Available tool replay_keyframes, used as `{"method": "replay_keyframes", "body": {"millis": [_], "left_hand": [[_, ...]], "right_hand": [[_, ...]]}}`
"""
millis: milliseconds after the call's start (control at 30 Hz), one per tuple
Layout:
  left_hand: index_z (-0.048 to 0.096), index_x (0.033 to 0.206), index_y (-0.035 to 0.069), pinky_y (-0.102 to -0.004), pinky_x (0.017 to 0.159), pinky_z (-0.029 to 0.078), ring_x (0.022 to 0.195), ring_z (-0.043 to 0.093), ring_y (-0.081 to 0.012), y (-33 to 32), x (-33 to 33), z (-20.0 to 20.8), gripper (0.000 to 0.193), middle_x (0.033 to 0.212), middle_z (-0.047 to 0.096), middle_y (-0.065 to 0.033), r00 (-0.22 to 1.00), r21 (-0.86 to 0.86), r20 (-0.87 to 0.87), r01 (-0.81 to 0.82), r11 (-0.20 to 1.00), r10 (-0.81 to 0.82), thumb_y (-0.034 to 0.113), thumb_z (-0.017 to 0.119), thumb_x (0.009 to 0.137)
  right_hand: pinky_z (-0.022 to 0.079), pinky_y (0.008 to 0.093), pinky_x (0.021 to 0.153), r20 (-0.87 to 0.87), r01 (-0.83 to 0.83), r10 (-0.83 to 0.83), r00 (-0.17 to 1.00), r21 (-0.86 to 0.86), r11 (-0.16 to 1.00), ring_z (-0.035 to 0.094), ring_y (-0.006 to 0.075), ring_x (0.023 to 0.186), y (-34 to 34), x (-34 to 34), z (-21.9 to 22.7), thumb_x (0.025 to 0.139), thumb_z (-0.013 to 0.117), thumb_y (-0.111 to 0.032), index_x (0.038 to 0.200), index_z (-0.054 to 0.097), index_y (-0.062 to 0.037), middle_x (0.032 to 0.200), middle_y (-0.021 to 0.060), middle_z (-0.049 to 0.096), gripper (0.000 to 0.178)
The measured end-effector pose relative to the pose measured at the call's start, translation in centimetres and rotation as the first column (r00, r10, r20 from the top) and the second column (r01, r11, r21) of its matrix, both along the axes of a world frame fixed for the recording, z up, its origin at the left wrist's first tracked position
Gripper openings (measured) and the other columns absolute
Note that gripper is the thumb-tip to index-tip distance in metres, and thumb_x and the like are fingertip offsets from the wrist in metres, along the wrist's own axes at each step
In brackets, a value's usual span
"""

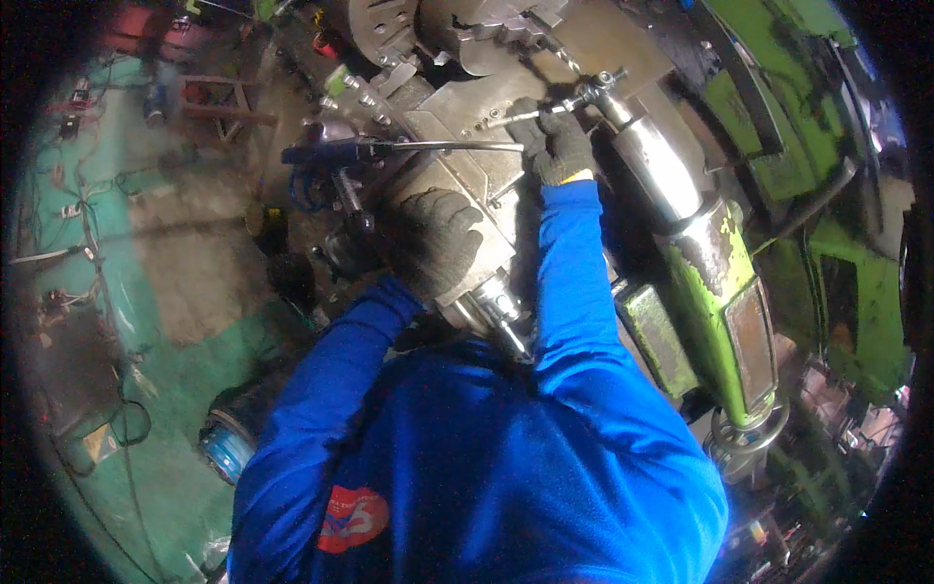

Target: The person operates a green industrial lathe in a workshop, using a wrench to tighten and adjust the chuck and tool post. They manipulate the machine's controls and levers to position the cutting tool against a cylindrical metal workpiece, performing machining operations.

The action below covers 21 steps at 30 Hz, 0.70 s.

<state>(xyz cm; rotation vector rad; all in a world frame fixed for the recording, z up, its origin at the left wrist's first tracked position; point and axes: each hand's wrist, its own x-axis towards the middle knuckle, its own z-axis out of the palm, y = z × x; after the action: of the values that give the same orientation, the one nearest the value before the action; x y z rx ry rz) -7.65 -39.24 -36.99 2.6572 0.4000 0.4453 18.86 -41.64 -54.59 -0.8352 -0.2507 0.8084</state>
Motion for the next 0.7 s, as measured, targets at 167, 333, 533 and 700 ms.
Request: {"method": "replay_keyframes", "body": {"millis": [167, 333, 533, 700], "left_hand": [[0.069, 0.104, 0.006, -0.0506, 0.1, 0.046, 0.109, 0.061, -0.037, 0.2, 0.1, 1.0, 0.028, 0.11, 0.067, -0.0151, 0.997, 0.05, 0.064, 0.033, 0.998, -0.036, 0.018, 0.073, 0.079], [0.068, 0.105, 0.007, -0.0505, 0.101, 0.045, 0.111, 0.06, -0.0371, 0.1, 0.1, 0.4, 0.028, 0.113, 0.066, -0.0149, 0.998, 0.013, 0.045, 0.031, 0.999, -0.031, 0.018, 0.074, 0.079], [0.07, 0.1, 0.007, -0.0506, 0.098, 0.047, 0.107, 0.061, -0.0355, 0.0, 0.1, 0.1, 0.026, 0.108, 0.067, -0.0142, 0.999, 0.014, 0.038, -0.006, 1.0, 0.006, 0.022, 0.071, 0.078], [0.069, 0.097, 0.007, -0.0508, 0.096, 0.047, 0.105, 0.061, -0.0351, 0.2, 0.3, 0.4, 0.025, 0.104, 0.067, -0.0139, 0.999, 0.019, 0.035, 0.016, 1.0, -0.016, 0.023, 0.069, 0.079]], "right_hand": [[0.051, 0.0377, 0.094, 0.314, 0.126, -0.05, 0.948, -0.225, 0.966, 0.067, 0.0292, 0.109, 2.9, 1.8, -2.6, 0.093, 0.078, -0.031, 0.114, 0.07, 0.0025, 0.121, 0.0205, 0.071, 0.04], [0.053, 0.0412, 0.094, 0.634, 0.387, -0.126, 0.763, -0.293, 0.874, 0.071, 0.0363, 0.097, 2.7, 1.1, 1.3, 0.096, 0.073, -0.037, 0.119, 0.067, 0.0025, 0.111, 0.0242, 0.073, 0.046], [0.056, 0.0474, 0.07, 0.219, 0.346, -0.274, 0.937, -0.449, 0.824, 0.068, 0.0316, 0.08, 2.6, -1.6, 7.2, 0.1, 0.057, -0.028, 0.102, 0.065, -0.0027, 0.087, 0.0154, 0.068, 0.027], [0.051, 0.0389, 0.052, -0.701, 0.035, 0.019, 0.713, 0.062, 0.997, 0.053, 0.0198, 0.06, 0.5, 0.0, 6.7, 0.097, 0.047, -0.017, 0.092, 0.059, -0.004, 0.073, 0.0069, 0.055, 0.018]]}}
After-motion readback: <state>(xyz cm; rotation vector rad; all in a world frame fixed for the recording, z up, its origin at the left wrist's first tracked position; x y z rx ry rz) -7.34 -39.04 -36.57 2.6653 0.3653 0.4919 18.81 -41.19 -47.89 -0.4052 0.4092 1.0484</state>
